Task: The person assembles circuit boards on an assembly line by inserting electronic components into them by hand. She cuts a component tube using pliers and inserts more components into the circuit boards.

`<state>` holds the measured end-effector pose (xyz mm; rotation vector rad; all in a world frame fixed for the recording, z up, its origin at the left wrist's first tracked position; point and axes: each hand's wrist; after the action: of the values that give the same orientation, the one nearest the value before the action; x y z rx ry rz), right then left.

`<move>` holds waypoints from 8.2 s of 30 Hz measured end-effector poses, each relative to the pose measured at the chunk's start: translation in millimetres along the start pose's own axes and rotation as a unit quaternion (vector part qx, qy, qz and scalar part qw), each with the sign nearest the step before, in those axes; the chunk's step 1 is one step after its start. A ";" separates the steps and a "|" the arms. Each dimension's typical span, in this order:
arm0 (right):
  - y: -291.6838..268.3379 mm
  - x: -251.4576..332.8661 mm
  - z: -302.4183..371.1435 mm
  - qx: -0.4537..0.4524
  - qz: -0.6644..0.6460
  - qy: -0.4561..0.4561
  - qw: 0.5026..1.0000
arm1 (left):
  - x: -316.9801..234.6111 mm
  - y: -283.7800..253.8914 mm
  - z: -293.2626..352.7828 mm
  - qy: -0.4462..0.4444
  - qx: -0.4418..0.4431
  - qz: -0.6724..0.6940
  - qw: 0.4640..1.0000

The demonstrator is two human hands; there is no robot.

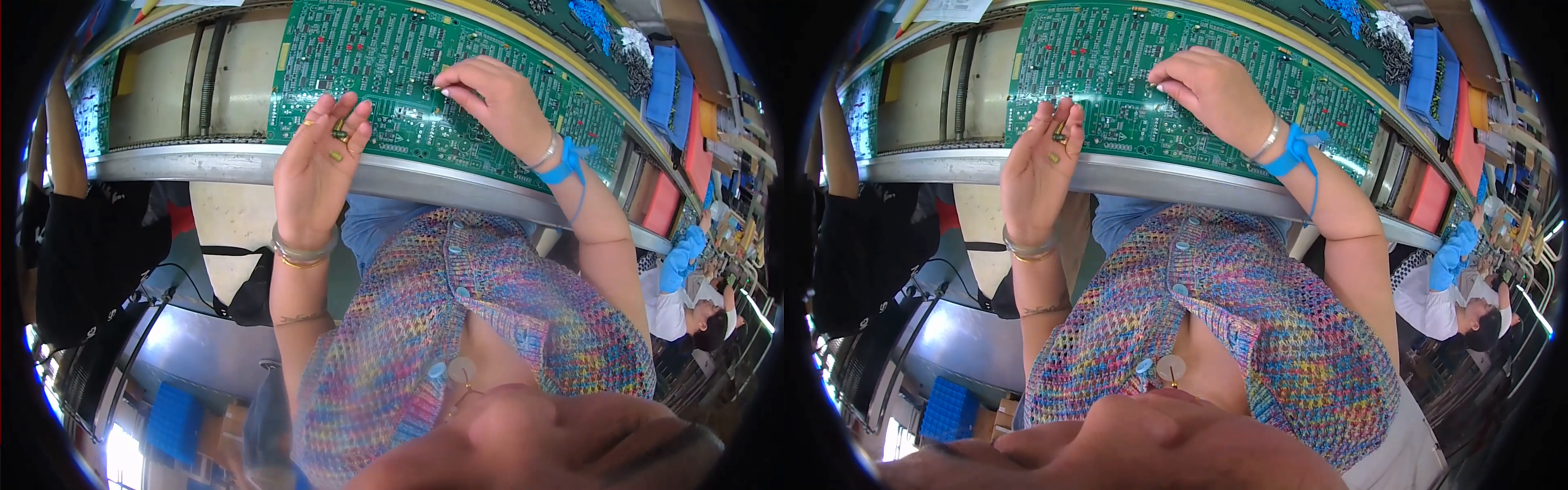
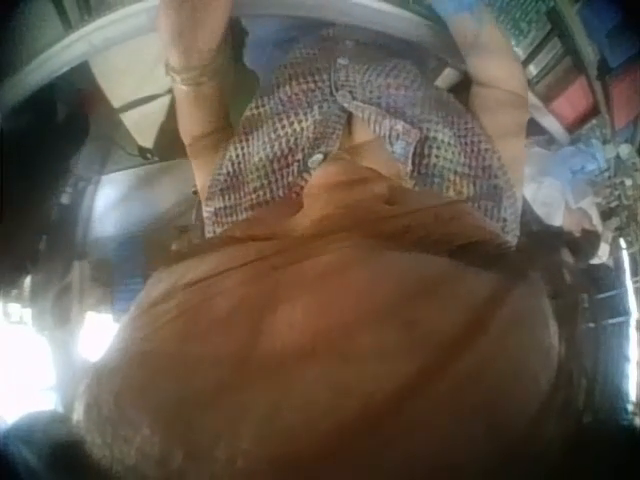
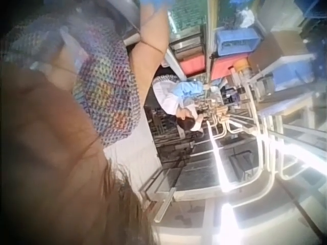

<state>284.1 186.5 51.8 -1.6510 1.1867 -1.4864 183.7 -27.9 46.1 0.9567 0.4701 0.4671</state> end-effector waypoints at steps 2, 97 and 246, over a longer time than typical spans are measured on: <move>5.7 -6.9 -2.7 -0.008 0.016 -0.026 1.000 | -2.4 1.0 -6.7 -0.027 0.043 0.002 0.999; 52.1 10.3 -134.7 -0.127 0.086 -0.134 0.979 | -35.4 -2.5 -28.2 0.104 0.033 -0.433 0.895; 75.7 46.8 -131.6 -0.037 0.024 -0.207 0.977 | -28.3 -27.1 -2.8 0.455 -0.084 -0.818 0.341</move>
<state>137.8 129.1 28.5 -1.8532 1.0471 -1.0099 163.9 -55.6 26.5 -0.5001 2.0393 -0.9709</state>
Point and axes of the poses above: each hand's wrist, its own z-axis away from the middle knuckle, its own y-axis out of the palm, x = y × z, and after that the axes turned 12 degrees about z, right-handed
